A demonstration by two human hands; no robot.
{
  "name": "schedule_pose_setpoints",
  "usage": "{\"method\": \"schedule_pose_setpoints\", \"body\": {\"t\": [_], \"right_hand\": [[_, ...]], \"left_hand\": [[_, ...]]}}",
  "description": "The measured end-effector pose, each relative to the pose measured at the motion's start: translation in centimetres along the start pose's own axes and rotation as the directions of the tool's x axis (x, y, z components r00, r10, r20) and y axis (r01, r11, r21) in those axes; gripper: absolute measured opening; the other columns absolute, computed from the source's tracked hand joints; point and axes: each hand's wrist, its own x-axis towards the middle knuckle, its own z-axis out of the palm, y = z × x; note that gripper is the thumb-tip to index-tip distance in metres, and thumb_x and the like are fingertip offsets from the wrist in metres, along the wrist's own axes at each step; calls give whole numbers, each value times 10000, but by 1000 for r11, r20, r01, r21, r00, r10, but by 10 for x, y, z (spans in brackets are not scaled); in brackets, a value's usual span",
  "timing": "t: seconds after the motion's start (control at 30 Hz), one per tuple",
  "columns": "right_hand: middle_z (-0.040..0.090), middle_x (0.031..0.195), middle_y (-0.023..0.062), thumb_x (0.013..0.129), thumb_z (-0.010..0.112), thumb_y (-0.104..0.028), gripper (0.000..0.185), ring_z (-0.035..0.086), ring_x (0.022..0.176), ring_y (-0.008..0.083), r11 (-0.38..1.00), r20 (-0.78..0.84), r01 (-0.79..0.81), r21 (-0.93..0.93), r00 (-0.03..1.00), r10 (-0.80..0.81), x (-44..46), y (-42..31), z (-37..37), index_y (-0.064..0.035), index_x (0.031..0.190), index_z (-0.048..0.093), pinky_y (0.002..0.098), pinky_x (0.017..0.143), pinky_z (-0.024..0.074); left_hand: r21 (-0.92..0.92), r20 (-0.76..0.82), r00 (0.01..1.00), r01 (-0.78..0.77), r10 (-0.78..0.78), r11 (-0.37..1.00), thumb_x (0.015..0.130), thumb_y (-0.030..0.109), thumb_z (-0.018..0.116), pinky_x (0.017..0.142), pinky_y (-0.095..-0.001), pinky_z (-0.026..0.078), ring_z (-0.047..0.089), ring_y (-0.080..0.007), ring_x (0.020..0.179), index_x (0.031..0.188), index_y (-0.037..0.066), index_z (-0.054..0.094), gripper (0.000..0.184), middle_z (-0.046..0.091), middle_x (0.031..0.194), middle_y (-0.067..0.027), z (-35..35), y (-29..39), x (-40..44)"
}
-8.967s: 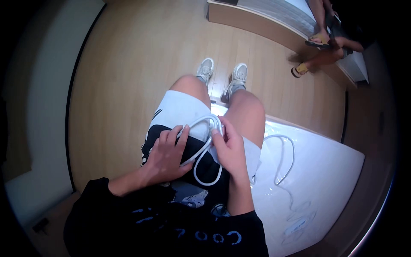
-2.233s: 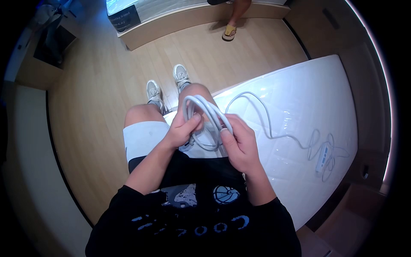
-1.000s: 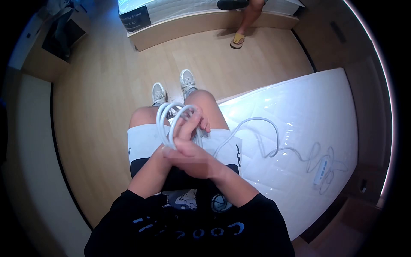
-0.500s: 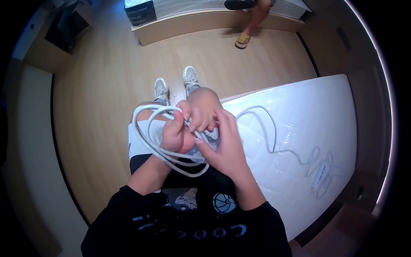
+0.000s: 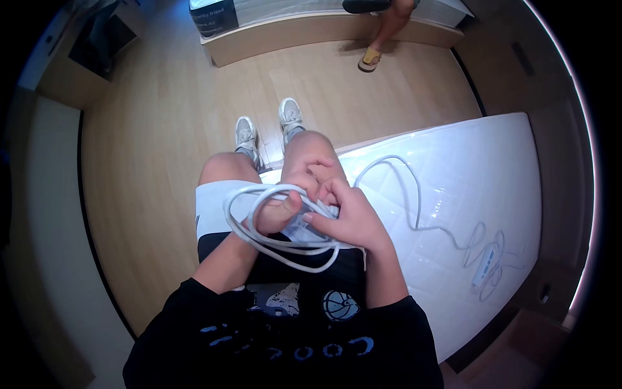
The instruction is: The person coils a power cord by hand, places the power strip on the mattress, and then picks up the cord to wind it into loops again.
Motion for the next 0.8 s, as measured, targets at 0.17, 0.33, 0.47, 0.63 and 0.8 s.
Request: {"method": "schedule_pose_setpoints", "body": {"t": [0.17,0.33,0.47,0.63,0.8], "right_hand": [[659,759,38,881,679,-147,190,676,689,134,971,502,-141,194,865,26,14,5,-1,-14,999,612,232,639,533],[625,722,28,940,627,-132,117,632,646,110,909,338,-93,407,939,-56,16,28,16,-19,952,598,231,612,504],[577,689,3,967,599,-136,114,556,594,74,857,46,-92,508,996,79,11,30,24,-32,923,578,224,580,472],[557,706,7,982,580,-140,117,520,586,63,810,-290,94,580,952,98,12,37,23,-24,978,563,211,557,445],[567,719,13,990,569,-139,141,521,585,61,775,-347,186,604,937,46,13,41,15,0,1009,558,204,549,444]], "left_hand": [[-70,179,978,121,-107,990,1027,482,421,1004,-378,414,490,-252,1195,992,61,549,441,375,1375,-203,-20,-11,-9],[-159,17,999,30,-28,987,952,510,578,966,-360,455,552,-237,1127,1123,36,559,504,493,1303,-199,-16,-20,-2],[-293,-298,859,334,-417,896,981,299,617,848,-305,529,624,-185,990,1216,14,540,377,597,1185,-142,-22,0,-4],[-727,-196,772,299,-604,618,1004,495,487,818,-327,520,641,-236,900,1217,2,535,539,655,960,-153,-39,-10,-3],[-592,-141,937,179,-319,786,984,459,547,851,-378,523,645,-307,912,1213,2,504,513,657,915,-176,-21,-14,-8]]}}
